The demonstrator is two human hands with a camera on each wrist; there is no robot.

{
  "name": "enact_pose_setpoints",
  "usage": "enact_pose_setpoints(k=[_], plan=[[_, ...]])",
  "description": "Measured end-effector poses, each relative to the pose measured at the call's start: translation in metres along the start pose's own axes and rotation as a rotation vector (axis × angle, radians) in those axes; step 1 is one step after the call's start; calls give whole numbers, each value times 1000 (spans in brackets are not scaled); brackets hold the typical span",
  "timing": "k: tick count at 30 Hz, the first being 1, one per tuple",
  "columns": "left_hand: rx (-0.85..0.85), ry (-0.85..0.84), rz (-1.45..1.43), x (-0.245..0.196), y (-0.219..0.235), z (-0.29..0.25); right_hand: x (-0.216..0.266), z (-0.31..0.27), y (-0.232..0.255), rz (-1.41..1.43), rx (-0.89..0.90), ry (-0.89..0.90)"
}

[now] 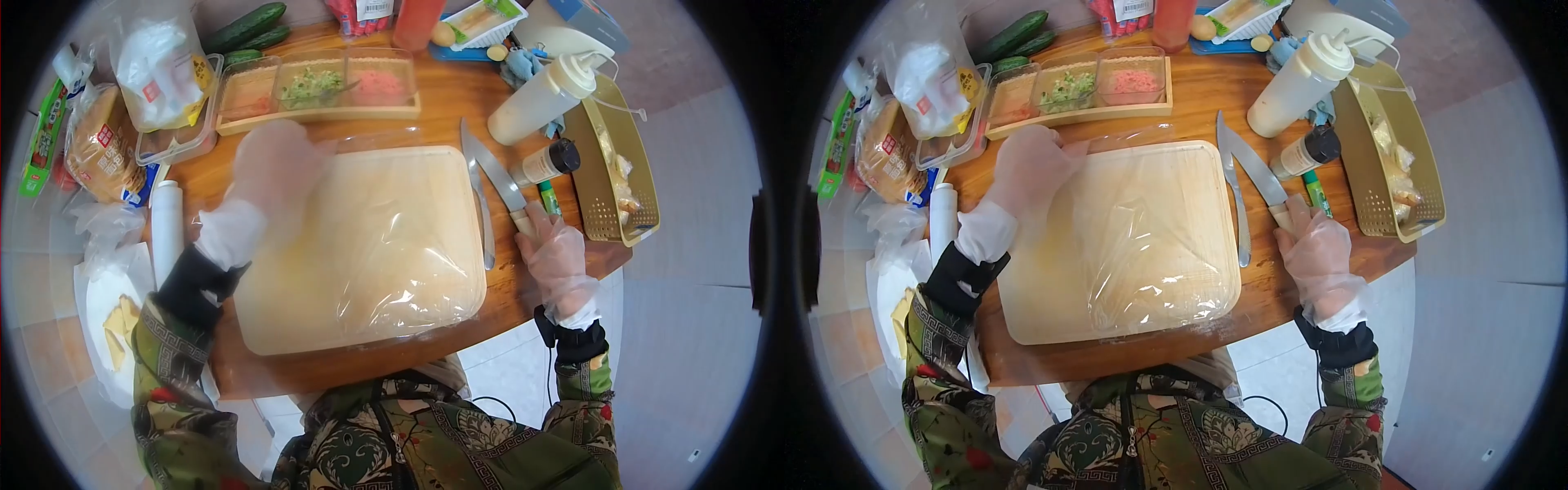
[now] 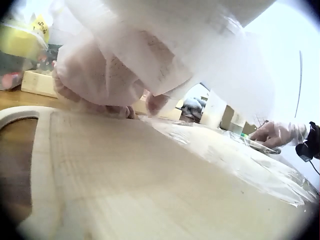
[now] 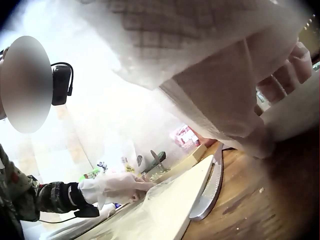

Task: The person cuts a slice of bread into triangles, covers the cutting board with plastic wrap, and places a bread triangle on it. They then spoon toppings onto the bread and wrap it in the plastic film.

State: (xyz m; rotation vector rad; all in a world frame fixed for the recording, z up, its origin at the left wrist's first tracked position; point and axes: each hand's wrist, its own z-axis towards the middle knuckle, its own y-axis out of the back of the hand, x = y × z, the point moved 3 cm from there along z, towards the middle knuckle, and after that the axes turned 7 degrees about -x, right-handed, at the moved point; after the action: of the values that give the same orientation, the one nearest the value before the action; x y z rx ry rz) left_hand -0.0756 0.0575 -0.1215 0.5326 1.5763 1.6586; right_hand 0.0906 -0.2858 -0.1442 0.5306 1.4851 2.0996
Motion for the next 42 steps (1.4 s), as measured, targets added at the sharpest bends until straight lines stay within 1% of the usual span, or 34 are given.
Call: enact_pose_setpoints(k=[1,5,7,8,10,11,13,14,16,19,23,25,26,28,30,32,33,35,36,38,39,41,42], plan=[[98,4,-30,-2,1,0,-1,1,-3,-16,17,-10],[140,61,-56,-1,-8,3,-2,0,-10,62,-36,5],[110,33,-61,-2,-9,3,-6,-2,-12,176,-65,-14],[110,34,-61,-2,-11,2,-3,-3,-9,176,-64,-14],[35,57,-92,0,-13,1,-2,-5,-3,331,9,-247],[38,56,-94,0,-13,2,-4,-7,-2,329,11,-249],[38,84,-89,2,-15,4,-9,-13,-2,476,40,-318],[39,85,-90,2,-14,3,-5,-13,4,475,41,-318],[-13,73,-79,4,-12,1,3,-13,19,540,38,-436],[-18,96,-139,7,-10,-2,2,-20,28,551,-5,-438],[-55,97,-139,14,-5,-4,12,-17,44,588,-11,-440],[-172,52,4,17,2,-6,17,-15,48,721,23,-484],[-166,55,6,16,8,-12,18,-16,47,723,29,-485],[-280,-207,-67,7,28,-39,22,-13,49,702,-101,-283],[-194,-670,-43,9,31,-79,26,-12,51,701,-78,-256],[19,-951,-45,-1,37,-121,31,-9,52,700,-59,-225],[22,-948,-45,-3,39,-137,34,-7,51,702,-65,-200],[70,-1066,-135,-8,38,-165,39,-4,52,703,-68,-172],[71,-1063,-135,-8,37,-171,42,-2,52,723,-63,-171],[1,-1071,-141,-9,35,-180,48,-1,54,743,-58,-166],[-2,-1070,-139,-10,33,-183,51,-1,55,759,-34,-178],[80,-1097,-98,-11,24,-188,55,0,56,769,-14,-189],[75,-1100,-99,-11,21,-189,56,0,57,760,-1,-169]])
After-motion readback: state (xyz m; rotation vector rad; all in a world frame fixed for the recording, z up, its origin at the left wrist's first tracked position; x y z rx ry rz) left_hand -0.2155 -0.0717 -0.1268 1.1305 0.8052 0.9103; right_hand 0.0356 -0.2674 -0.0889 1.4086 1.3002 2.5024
